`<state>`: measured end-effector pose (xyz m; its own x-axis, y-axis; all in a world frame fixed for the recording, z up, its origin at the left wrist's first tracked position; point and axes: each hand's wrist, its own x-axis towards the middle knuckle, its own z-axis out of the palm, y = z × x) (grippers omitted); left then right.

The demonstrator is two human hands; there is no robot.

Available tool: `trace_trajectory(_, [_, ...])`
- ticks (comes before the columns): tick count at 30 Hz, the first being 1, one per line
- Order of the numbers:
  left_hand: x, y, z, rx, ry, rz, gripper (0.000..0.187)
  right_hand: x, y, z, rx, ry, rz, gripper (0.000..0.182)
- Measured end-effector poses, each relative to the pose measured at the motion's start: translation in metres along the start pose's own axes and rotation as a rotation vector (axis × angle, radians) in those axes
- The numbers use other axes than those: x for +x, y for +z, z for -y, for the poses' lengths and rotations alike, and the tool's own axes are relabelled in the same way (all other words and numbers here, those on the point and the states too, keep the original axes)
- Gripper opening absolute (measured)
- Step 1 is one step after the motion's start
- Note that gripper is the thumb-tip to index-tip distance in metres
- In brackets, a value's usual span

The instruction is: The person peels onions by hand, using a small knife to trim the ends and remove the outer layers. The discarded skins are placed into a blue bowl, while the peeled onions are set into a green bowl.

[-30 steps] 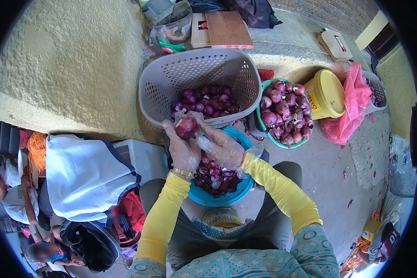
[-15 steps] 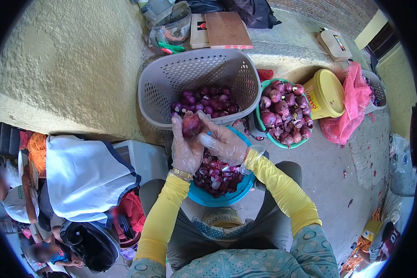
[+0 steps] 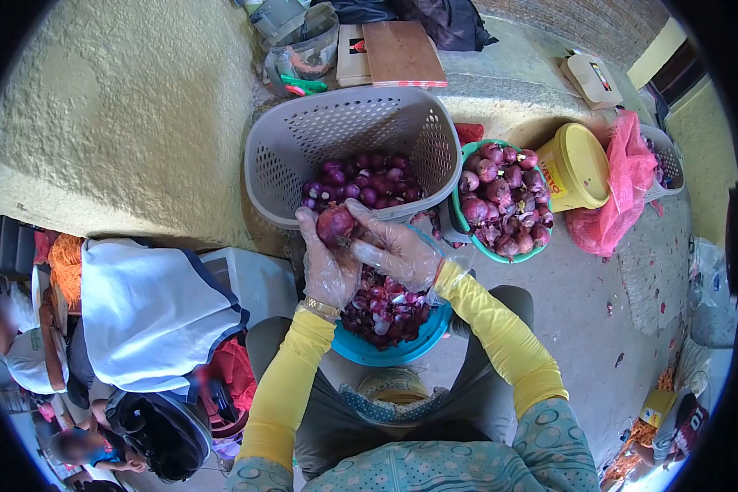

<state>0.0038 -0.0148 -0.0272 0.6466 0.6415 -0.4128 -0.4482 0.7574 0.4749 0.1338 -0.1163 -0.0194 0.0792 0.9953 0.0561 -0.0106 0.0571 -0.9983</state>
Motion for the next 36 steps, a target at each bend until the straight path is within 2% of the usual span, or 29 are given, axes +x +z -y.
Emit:
trace_trajectory(7, [0.000,0.000,-0.002,-0.049,-0.058,-0.022,0.080,-0.001,-0.006,-0.005,-0.213,-0.073,-0.010,0.076])
trace_trajectory(10, [0.003,-0.004,-0.002,-0.049,-0.057,-0.025,0.081,-0.002,-0.009,0.003,-0.203,-0.026,0.039,0.069])
trace_trajectory(13, [0.005,-0.005,-0.001,-0.059,-0.060,-0.051,0.081,-0.002,-0.009,-0.009,-0.244,-0.083,-0.005,0.074])
trace_trajectory(22, [0.003,-0.002,-0.004,-0.026,-0.089,-0.008,0.079,-0.004,-0.017,-0.003,-0.349,-0.129,0.025,0.069])
trace_trajectory(26, [0.003,-0.002,-0.003,-0.005,-0.068,-0.025,0.078,-0.006,-0.018,0.003,-0.369,-0.108,0.021,0.069])
trace_trajectory(28, [0.002,-0.001,-0.005,0.014,-0.074,-0.001,0.077,-0.007,-0.020,0.014,-0.400,-0.013,0.060,0.069])
trace_trajectory(31, [0.003,0.001,-0.008,0.062,-0.022,-0.013,0.078,-0.011,-0.021,0.016,-0.498,-0.039,0.020,0.071])
trace_trajectory(32, [0.005,0.001,-0.008,0.060,-0.020,-0.014,0.078,-0.011,-0.019,0.012,-0.498,-0.039,0.023,0.071])
trace_trajectory(34, [0.010,-0.003,-0.008,0.106,-0.004,0.017,0.080,-0.009,-0.017,-0.007,-0.092,-0.087,-0.086,0.072])
trace_trajectory(35, [0.011,-0.005,-0.009,0.104,-0.003,0.016,0.080,-0.010,-0.020,-0.016,-0.128,-0.078,-0.136,0.060])
trace_trajectory(36, [0.012,-0.007,-0.010,0.154,0.012,0.041,0.078,-0.011,-0.021,-0.008,-0.130,-0.078,-0.135,0.060])
